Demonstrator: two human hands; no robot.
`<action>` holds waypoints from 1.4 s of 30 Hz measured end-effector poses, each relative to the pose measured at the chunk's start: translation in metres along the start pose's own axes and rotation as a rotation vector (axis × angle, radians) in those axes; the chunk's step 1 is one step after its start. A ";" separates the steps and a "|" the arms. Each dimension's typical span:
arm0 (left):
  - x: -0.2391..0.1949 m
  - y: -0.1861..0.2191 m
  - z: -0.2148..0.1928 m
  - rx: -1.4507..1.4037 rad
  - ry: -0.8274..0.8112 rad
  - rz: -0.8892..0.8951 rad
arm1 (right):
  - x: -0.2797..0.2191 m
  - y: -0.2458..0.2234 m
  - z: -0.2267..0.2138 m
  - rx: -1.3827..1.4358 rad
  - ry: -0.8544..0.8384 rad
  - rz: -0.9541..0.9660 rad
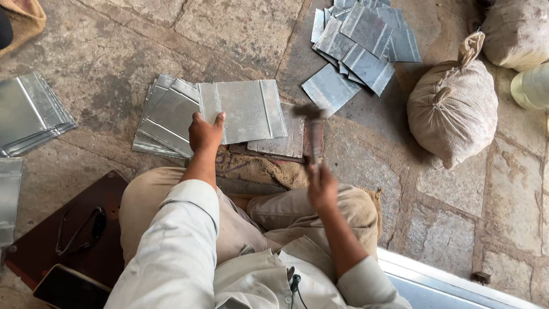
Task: The person hammers rectangular metal sheets on a metal block by hand using a hammer.
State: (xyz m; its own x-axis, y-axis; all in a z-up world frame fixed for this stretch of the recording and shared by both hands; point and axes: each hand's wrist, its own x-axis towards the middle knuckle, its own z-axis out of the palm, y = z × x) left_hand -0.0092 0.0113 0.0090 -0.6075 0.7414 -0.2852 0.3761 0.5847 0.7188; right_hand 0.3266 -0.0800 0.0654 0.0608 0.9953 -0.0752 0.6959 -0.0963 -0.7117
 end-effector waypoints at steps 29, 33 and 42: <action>-0.009 0.001 -0.006 0.027 -0.052 -0.016 | 0.017 -0.085 -0.079 0.724 0.490 -1.100; -0.006 -0.001 -0.005 0.043 -0.059 -0.013 | -0.007 -0.034 -0.001 0.254 0.254 -0.464; -0.001 -0.002 -0.001 0.040 -0.060 0.017 | 0.002 -0.025 -0.018 0.113 0.078 -0.239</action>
State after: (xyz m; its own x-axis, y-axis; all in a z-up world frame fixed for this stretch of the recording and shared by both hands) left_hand -0.0105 0.0087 0.0086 -0.5583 0.7689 -0.3118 0.4144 0.5840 0.6980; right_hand 0.3217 -0.0754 0.0955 -0.0375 0.9871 0.1558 0.6128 0.1458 -0.7766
